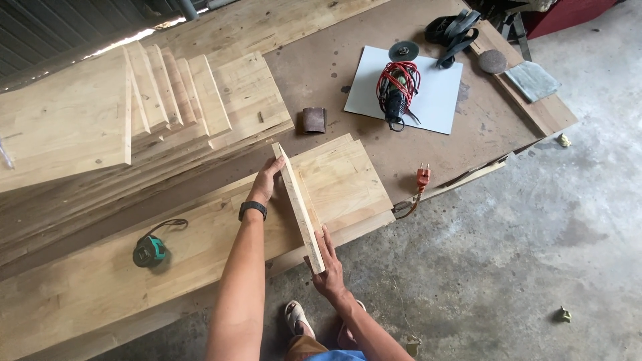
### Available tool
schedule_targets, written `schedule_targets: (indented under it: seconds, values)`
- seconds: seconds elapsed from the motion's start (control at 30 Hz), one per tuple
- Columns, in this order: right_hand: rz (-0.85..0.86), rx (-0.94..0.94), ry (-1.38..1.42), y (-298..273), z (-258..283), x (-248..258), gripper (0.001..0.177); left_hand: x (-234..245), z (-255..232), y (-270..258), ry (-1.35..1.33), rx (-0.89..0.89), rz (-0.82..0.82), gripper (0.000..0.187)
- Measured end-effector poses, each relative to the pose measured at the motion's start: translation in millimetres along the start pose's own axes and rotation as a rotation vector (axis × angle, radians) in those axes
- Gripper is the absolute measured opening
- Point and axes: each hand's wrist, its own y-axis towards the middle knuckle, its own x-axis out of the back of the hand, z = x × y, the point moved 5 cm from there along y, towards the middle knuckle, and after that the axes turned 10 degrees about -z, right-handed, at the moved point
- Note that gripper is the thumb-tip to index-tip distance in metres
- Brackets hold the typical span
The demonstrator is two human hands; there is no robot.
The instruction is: The person measures the length of a wooden plank using a tape measure. They then pick up a smaller piece of wood, inspect it, and place it on the workbench before measuring the plank again.
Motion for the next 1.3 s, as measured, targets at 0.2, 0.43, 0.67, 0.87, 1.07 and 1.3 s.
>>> schedule_targets:
  seconds: [0.2, 0.43, 0.67, 0.87, 1.07, 1.3]
  values:
    - [-0.005, 0.012, 0.015, 0, -1, 0, 0.069, -1, -4, -4, -0.018, -0.003, 0.008, 0.050]
    - [-0.007, 0.026, 0.006, -2, -3, -1, 0.070, -2, 0, 0, -0.029, -0.030, 0.018, 0.050]
    - [0.005, 0.003, -0.016, 0, -2, 0, 0.071, -5, -11, -23, 0.096, 0.012, -0.026, 0.090]
    - [-0.007, 0.008, -0.050, -1, -3, 0, 0.071, -15, -14, -59, 0.160, 0.020, -0.009, 0.119]
    - [-0.026, 0.013, -0.038, -3, -7, -2, 0.070, -16, 1, -76, 0.160, 0.051, -0.003, 0.117]
    - [-0.061, 0.049, -0.028, -2, -7, -4, 0.064, -14, 10, -66, 0.070, 0.000, -0.045, 0.073]
